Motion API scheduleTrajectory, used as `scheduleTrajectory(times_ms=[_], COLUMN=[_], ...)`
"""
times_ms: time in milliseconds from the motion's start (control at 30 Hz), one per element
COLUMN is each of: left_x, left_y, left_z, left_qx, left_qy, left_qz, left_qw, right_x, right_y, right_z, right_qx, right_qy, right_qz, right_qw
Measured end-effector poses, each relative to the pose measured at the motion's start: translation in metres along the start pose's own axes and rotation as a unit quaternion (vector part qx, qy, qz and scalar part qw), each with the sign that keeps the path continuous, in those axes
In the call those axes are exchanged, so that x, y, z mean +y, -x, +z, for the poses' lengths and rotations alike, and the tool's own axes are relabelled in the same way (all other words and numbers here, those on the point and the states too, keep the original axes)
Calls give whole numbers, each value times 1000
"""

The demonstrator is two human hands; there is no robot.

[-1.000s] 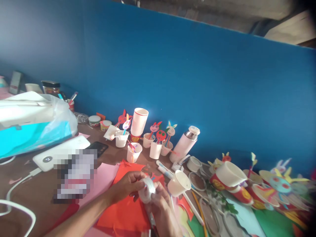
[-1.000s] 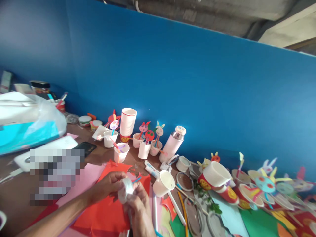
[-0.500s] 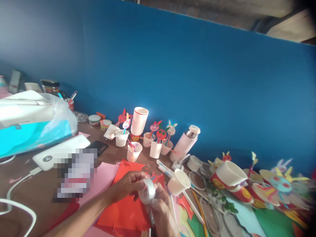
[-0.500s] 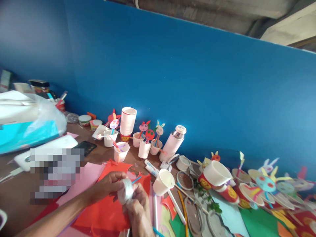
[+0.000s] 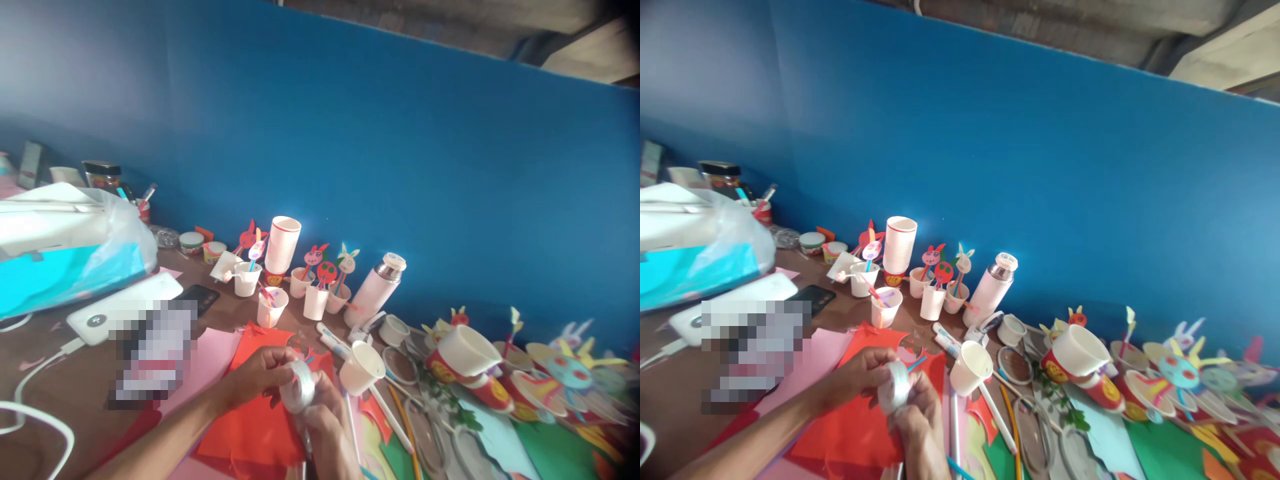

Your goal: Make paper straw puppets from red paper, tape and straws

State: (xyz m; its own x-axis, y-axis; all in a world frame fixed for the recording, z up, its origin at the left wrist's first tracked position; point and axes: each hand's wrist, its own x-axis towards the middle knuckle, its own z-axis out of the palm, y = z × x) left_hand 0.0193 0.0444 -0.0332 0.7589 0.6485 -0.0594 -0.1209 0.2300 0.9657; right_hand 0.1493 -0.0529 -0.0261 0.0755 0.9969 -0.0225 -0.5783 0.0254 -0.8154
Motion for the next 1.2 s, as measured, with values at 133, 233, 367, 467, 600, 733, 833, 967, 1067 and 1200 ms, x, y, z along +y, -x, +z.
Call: scheduleTrajectory(times_ms=[133, 233, 367, 467, 600, 733, 833, 967, 1067, 1200], left_x=[0, -1, -4, -6, -4, -2, -2, -4, -6, -13], left_y=[-1, -1, -2, -4, -6, -7, -7, -6, -4, -1], left_z=[0, -1, -2, -1, 0, 0, 2, 6, 8, 10], left_qx=[3, -2, -5, 1, 75, 127, 98, 64, 91, 167], left_qy=[11, 37, 47, 46, 21, 27, 9, -27, -96, -271], left_qz=[-2, 2, 7, 4, 28, 58, 56, 47, 70, 164], left_qw=[1000, 999, 999, 999, 997, 990, 994, 996, 989, 934], right_x=[-1, -3, -4, -2, 7, 13, 9, 0, 0, 4], right_y=[-2, -3, -4, -1, 1, -4, -10, -12, -12, -14], right_z=[2, 2, 0, 1, 4, -2, -9, -14, -14, -12], right_qx=[-13, -17, -20, 0, 54, 118, 147, 177, 172, 171], right_qy=[2, -14, -21, 17, 97, 210, 317, 396, 403, 338], right_qz=[7, 5, 12, 4, -46, -96, -110, -117, -103, -60], right_qw=[1000, 1000, 1000, 1000, 993, 966, 930, 893, 893, 923])
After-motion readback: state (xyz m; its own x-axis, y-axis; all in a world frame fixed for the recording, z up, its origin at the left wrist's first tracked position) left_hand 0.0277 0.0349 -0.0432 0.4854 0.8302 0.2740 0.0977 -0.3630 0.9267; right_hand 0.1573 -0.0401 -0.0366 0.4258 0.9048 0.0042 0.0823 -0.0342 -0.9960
